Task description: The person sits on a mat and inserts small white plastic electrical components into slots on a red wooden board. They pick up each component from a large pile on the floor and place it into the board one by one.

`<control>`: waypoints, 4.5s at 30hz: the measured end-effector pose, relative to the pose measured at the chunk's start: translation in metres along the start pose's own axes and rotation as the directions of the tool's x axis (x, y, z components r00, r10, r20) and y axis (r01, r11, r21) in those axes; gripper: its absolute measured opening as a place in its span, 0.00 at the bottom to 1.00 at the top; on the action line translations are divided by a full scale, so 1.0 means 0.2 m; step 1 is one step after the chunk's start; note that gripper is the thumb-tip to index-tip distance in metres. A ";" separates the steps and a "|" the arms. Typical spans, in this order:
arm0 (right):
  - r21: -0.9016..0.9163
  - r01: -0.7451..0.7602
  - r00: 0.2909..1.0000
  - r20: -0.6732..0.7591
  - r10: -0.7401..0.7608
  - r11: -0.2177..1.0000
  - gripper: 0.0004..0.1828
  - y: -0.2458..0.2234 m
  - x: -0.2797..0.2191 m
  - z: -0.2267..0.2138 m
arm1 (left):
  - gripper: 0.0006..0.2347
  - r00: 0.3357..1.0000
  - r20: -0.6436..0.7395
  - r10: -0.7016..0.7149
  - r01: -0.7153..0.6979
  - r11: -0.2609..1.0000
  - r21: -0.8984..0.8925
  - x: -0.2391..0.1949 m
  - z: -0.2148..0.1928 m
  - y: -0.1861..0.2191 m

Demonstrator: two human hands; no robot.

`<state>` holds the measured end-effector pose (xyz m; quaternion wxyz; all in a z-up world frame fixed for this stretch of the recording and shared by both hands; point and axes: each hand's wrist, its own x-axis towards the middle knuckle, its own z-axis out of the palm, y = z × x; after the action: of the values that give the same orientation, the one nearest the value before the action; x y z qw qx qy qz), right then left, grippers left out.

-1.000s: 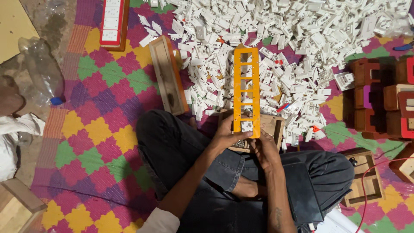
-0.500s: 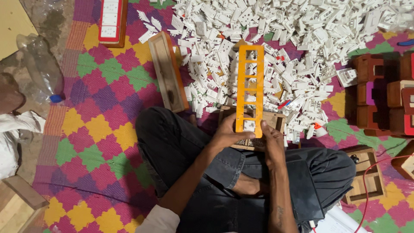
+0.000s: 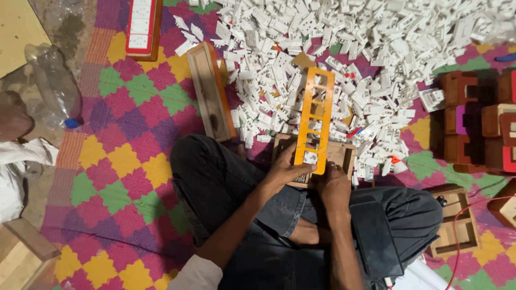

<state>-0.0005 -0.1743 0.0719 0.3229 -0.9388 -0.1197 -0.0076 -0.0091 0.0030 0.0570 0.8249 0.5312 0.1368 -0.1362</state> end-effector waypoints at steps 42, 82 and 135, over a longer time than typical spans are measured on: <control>0.576 -0.201 0.979 0.141 0.146 0.792 0.12 -0.22 0.10 -0.13 | 0.21 0.997 -0.055 0.050 -0.065 0.947 -0.315 0.05 -0.08 -0.07; 0.067 -0.185 0.981 -0.044 0.188 0.980 0.14 0.07 0.57 -0.02 | 0.14 0.957 -0.288 0.042 -0.101 0.976 -0.194 0.11 -0.12 -0.11; 0.386 -0.113 0.982 0.182 0.044 0.916 0.17 -0.11 0.15 0.02 | 0.18 0.986 -0.119 0.115 -0.117 0.993 -0.009 -0.03 -0.01 0.15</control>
<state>0.0235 -0.1492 0.0845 0.4941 -0.8558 -0.1079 0.1093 -0.0028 0.0174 0.0843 0.8260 0.5390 0.1551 -0.0552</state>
